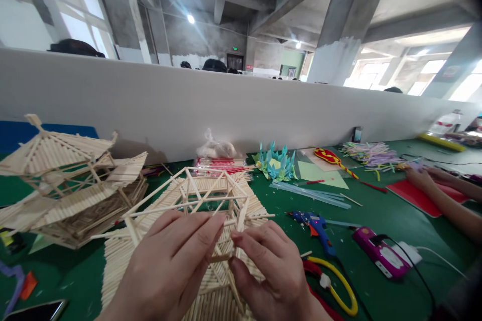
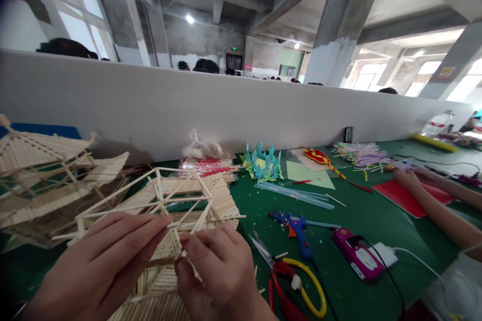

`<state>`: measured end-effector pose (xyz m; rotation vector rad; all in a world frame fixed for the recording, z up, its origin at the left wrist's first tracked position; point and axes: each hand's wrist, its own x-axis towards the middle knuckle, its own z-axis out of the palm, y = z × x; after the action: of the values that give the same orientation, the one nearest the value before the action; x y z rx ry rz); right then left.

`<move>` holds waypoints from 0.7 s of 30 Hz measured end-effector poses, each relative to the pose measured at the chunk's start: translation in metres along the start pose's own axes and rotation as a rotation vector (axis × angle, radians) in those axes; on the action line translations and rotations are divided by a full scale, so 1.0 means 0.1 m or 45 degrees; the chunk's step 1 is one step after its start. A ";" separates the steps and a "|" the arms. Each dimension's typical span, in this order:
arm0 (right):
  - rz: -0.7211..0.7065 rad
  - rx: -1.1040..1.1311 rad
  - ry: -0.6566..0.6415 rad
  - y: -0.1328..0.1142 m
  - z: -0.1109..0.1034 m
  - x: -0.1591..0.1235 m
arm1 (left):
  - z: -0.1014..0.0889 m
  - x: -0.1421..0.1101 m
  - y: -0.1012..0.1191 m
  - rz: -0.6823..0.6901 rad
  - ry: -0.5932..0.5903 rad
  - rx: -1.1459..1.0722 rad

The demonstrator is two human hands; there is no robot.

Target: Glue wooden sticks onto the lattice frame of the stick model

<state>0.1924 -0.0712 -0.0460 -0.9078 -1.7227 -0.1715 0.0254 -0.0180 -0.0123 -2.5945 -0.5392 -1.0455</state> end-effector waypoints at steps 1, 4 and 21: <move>0.001 0.006 -0.009 -0.01 -0.01 -0.01 | -0.01 0.01 0.00 -0.010 0.013 -0.019; 0.048 0.004 -0.029 0.01 -0.09 -0.09 | -0.03 0.02 0.00 -0.049 0.026 -0.044; 1.434 -0.886 -0.520 1.50 -1.02 -1.23 | -0.15 -0.14 0.00 -0.133 -0.054 -0.122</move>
<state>0.3758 -0.0812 -0.1649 -2.4190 -1.2370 0.2012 0.0068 -0.0278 -0.0120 -2.7030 -0.6567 -1.0764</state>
